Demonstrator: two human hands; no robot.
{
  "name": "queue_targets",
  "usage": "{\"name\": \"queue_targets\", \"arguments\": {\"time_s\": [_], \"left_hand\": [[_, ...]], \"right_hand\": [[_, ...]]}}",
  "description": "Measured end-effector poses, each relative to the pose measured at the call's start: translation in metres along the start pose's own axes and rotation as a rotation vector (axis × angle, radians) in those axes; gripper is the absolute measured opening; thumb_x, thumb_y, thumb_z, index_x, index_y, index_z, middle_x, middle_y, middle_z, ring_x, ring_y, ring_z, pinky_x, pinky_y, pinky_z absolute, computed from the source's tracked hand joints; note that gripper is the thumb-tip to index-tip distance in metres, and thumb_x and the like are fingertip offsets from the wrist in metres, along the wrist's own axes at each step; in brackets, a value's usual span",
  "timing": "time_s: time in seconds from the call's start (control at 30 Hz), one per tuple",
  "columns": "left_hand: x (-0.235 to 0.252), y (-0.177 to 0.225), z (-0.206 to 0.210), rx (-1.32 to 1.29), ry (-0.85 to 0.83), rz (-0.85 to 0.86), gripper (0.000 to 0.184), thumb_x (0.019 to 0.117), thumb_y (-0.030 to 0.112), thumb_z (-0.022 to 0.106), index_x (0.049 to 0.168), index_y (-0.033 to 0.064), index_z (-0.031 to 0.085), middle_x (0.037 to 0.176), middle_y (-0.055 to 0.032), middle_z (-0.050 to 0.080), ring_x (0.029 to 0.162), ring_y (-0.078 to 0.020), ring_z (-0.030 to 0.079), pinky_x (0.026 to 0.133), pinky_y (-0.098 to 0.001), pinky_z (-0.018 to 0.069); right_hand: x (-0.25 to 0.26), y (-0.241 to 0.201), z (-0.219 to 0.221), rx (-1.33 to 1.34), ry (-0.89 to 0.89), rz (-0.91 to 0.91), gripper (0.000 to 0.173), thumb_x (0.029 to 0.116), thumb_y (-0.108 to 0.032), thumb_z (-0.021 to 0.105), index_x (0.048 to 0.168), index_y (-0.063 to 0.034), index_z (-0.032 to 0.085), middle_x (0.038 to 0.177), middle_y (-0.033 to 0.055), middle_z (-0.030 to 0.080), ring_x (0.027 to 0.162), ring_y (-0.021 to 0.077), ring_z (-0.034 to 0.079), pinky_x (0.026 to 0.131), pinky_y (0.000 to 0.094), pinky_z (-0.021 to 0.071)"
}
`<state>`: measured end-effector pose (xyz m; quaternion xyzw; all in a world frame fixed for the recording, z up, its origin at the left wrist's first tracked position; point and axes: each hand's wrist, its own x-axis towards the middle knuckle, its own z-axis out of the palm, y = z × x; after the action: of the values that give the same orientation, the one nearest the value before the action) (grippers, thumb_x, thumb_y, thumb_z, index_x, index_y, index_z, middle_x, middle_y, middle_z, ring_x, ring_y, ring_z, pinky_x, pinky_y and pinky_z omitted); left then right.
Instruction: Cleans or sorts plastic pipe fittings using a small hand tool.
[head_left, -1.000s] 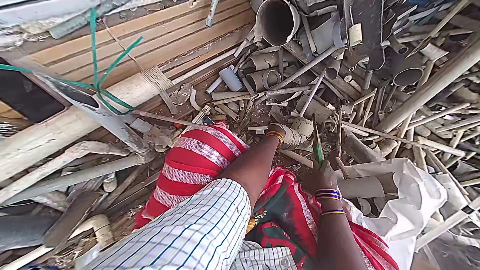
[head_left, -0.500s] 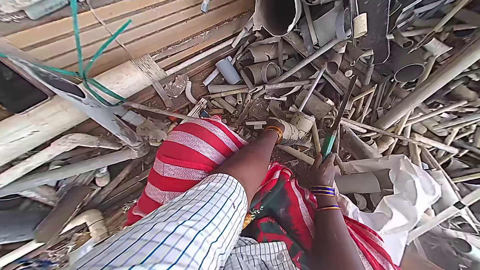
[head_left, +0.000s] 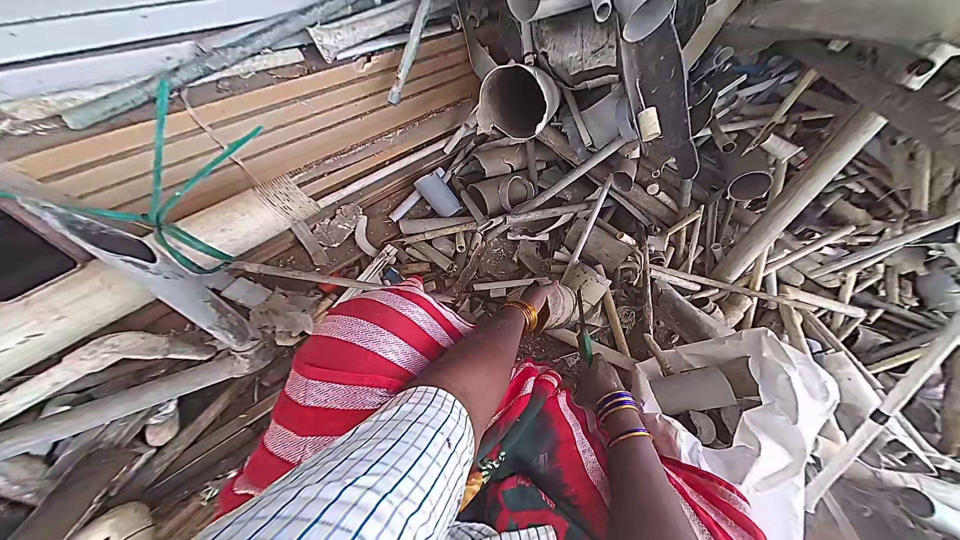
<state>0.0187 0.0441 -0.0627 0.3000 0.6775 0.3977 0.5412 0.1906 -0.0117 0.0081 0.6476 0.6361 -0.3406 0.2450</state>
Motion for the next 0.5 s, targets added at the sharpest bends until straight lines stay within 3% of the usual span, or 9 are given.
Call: {"name": "queue_targets", "arguments": {"time_s": [0.03, 0.07, 0.17, 0.3, 0.43, 0.5], "left_hand": [[-0.009, 0.012, 0.002, 0.037, -0.034, -0.055, 0.044, 0.1078, 0.014, 0.051, 0.142, -0.0127, 0.047, 0.15, -0.0273, 0.047, 0.14, -0.0297, 0.047, 0.117, -0.0372, 0.0366], [-0.016, 0.019, 0.004, 0.089, -0.096, -0.109, 0.051, 0.1097, 0.026, 0.049, 0.147, -0.0088, 0.044, 0.156, -0.0229, 0.042, 0.148, -0.0281, 0.039, 0.122, -0.0404, 0.03], [-0.024, 0.012, 0.019, 0.252, -0.158, -0.109, 0.063, 0.1097, 0.042, 0.044, 0.144, -0.0113, 0.047, 0.153, -0.0281, 0.044, 0.148, -0.0356, 0.038, 0.122, -0.0492, 0.0288], [-0.035, 0.012, 0.033, 0.344, -0.16, -0.185, 0.069, 0.1106, 0.048, 0.035, 0.144, -0.0107, 0.047, 0.152, -0.0291, 0.046, 0.147, -0.0367, 0.04, 0.122, -0.0509, 0.0289], [-0.058, 0.029, 0.034, 0.359, -0.131, -0.132, 0.063, 0.1114, 0.043, 0.036, 0.145, -0.0099, 0.047, 0.15, -0.0299, 0.048, 0.145, -0.0386, 0.042, 0.121, -0.0516, 0.0303], [-0.069, 0.038, 0.031, 0.365, -0.134, -0.117, 0.063, 0.1113, 0.042, 0.037, 0.143, -0.0107, 0.049, 0.148, -0.0309, 0.049, 0.144, -0.0394, 0.044, 0.12, -0.0526, 0.0315]], "right_hand": [[0.0, -0.001, 0.0, 0.008, -0.003, -0.001, 0.051, 0.1108, -0.03, 0.041, 0.146, 0.0072, 0.04, 0.138, 0.0266, 0.058, 0.129, 0.0347, 0.059, 0.108, 0.0485, 0.0466], [0.001, 0.0, 0.0, 0.02, -0.001, -0.003, 0.051, 0.1112, -0.031, 0.04, 0.146, 0.0073, 0.041, 0.138, 0.0266, 0.058, 0.129, 0.0349, 0.059, 0.108, 0.0486, 0.0464], [0.003, 0.006, 0.003, 0.028, -0.001, 0.002, 0.052, 0.1112, -0.032, 0.039, 0.146, 0.0068, 0.041, 0.138, 0.0259, 0.058, 0.13, 0.034, 0.059, 0.109, 0.0482, 0.046], [0.005, 0.012, 0.011, 0.09, 0.03, -0.026, 0.051, 0.1114, -0.031, 0.039, 0.145, 0.0075, 0.043, 0.14, 0.0269, 0.057, 0.132, 0.0352, 0.058, 0.11, 0.0481, 0.0447], [-0.011, 0.024, 0.004, 0.422, 0.155, -0.088, 0.045, 0.1122, -0.025, 0.04, 0.139, 0.0087, 0.053, 0.139, 0.0298, 0.057, 0.133, 0.0391, 0.054, 0.113, 0.0506, 0.0387], [-0.014, 0.034, 0.001, 0.6, 0.232, -0.104, 0.042, 0.1118, -0.023, 0.042, 0.137, 0.0084, 0.055, 0.132, 0.0306, 0.06, 0.125, 0.0396, 0.057, 0.108, 0.052, 0.0402]]}}
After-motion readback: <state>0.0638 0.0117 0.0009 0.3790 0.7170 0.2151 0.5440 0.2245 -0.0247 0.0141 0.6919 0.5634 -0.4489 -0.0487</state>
